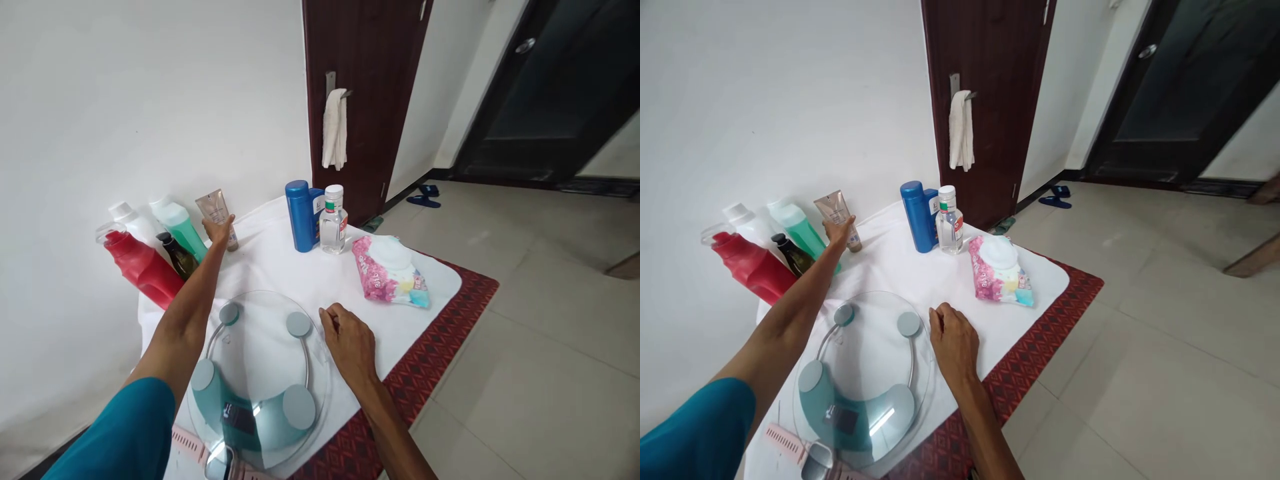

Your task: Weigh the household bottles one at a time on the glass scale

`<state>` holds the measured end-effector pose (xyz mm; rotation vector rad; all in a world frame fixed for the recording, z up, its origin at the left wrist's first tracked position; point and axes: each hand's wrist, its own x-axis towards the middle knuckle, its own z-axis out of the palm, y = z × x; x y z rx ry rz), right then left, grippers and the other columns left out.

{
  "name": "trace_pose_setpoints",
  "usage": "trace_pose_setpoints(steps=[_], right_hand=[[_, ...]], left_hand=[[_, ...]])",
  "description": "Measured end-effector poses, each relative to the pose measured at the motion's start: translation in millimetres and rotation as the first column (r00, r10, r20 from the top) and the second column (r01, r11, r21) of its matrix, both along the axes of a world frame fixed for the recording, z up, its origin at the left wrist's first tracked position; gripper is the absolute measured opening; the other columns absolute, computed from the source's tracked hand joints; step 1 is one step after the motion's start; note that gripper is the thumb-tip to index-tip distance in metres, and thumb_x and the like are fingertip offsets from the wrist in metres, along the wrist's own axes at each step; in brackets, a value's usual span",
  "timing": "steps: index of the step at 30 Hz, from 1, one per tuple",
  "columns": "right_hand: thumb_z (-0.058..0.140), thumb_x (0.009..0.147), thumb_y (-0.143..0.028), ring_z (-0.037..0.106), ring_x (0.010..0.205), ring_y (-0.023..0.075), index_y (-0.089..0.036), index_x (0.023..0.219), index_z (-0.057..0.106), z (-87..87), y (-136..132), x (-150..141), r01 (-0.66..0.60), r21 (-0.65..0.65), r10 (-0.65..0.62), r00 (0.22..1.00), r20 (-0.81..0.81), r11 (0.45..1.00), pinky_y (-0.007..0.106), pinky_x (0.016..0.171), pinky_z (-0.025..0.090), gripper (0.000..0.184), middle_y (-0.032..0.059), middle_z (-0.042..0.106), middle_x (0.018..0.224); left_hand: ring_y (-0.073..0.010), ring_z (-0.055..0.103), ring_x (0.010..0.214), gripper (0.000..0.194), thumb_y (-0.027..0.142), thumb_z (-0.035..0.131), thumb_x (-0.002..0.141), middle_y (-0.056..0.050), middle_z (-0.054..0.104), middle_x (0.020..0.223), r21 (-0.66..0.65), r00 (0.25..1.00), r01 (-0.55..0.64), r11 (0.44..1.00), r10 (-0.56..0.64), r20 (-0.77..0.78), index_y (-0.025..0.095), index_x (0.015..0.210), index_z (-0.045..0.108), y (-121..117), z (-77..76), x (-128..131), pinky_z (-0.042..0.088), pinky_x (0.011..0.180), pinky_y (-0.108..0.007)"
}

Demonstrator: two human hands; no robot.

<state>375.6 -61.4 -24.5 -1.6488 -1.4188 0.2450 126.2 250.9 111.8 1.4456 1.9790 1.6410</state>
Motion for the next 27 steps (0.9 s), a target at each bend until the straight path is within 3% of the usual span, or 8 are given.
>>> trace_pose_setpoints(steps=[7,11,14,16,18,20,23,27], right_hand=[[0.049,0.112,-0.049,0.058,0.063,0.0225,-0.029,0.079,0.045,0.2,2,0,0.025,-0.043,-0.023,0.999,0.034,0.999,0.034,0.067,0.029,0.039,0.0025,0.064,0.066],[0.051,0.109,-0.047,0.063,0.068,0.0238,-0.029,0.079,0.048,5.0,4,-1,0.038,-0.093,-0.034,0.999,0.036,0.995,0.034,0.069,0.029,0.036,0.0046,0.067,0.069],[0.055,0.107,-0.040,0.065,0.073,0.0244,-0.028,0.080,0.051,17.5,1,-3,0.044,-0.167,-0.038,0.998,0.039,0.985,0.035,0.071,0.029,0.030,0.0066,0.071,0.074],[0.056,0.107,-0.035,0.066,0.076,0.0244,-0.027,0.080,0.054,26.3,0,-5,0.051,-0.225,-0.042,0.998,0.044,0.973,0.035,0.072,0.028,0.028,0.0076,0.073,0.077],[0.057,0.109,-0.033,0.066,0.079,0.0242,-0.026,0.083,0.058,32.2,0,-6,0.047,-0.251,-0.038,0.998,0.042,0.967,0.035,0.073,0.028,0.026,0.0071,0.074,0.079],[0.058,0.110,-0.032,0.066,0.079,0.0239,-0.025,0.085,0.061,34.9,1,-6,0.059,-0.267,-0.052,0.998,0.034,0.962,0.035,0.074,0.028,0.026,0.0066,0.074,0.081],[0.058,0.110,-0.032,0.063,0.079,0.0235,-0.024,0.087,0.065,36.4,2,-7,0.078,-0.270,-0.075,0.997,0.021,0.960,0.035,0.075,0.028,0.025,0.0059,0.074,0.082],[0.059,0.110,-0.032,0.060,0.077,0.0228,-0.024,0.088,0.066,36.4,2,-9,0.089,-0.260,-0.089,0.996,0.011,0.962,0.035,0.075,0.028,0.025,0.0051,0.073,0.081]], left_hand=[[-0.0366,0.076,0.126,0.041,0.024,0.095,0.076,-0.012,0.078,0.109,0.023,0.984,0.015,1.000,-0.019,0.176,0.023,0.094,0.058,9,-6.8,-12,0.062,0.112,-0.052],[-0.0244,0.077,0.106,0.039,0.035,0.094,0.078,-0.005,0.078,0.100,0.138,0.966,0.128,0.982,-0.155,0.206,0.021,0.095,0.062,-11,15.2,-9,0.066,0.095,-0.038],[-0.0224,0.079,0.096,0.049,0.044,0.103,0.069,-0.005,0.081,0.100,0.262,0.921,0.330,0.907,-0.371,0.124,0.019,0.094,0.068,-50,41.0,-9,0.068,0.089,-0.038],[-0.0219,0.077,0.088,0.053,0.051,0.107,0.063,-0.004,0.081,0.094,0.328,0.851,0.494,0.805,-0.525,0.008,0.019,0.089,0.072,-90,53.9,-11,0.070,0.082,-0.040],[-0.0207,0.077,0.084,0.054,0.054,0.109,0.061,-0.002,0.081,0.090,0.292,0.815,0.564,0.773,-0.578,-0.042,0.020,0.085,0.075,-137,59.9,-12,0.070,0.078,-0.039],[-0.0221,0.079,0.086,0.047,0.053,0.108,0.069,-0.003,0.084,0.092,0.177,0.773,0.634,0.753,-0.627,-0.102,0.020,0.086,0.078,-186,58.2,-11,0.071,0.078,-0.040],[-0.0243,0.081,0.081,0.046,0.052,0.109,0.065,-0.005,0.086,0.089,0.082,0.737,0.675,0.733,-0.671,-0.074,0.021,0.083,0.081,-247,43.2,-10,0.073,0.070,-0.039],[-0.0241,0.082,0.076,0.051,0.052,0.111,0.058,-0.007,0.085,0.086,0.021,0.732,0.682,0.731,-0.682,-0.015,0.018,0.081,0.081,-280,19.0,-9,0.072,0.067,-0.035]])
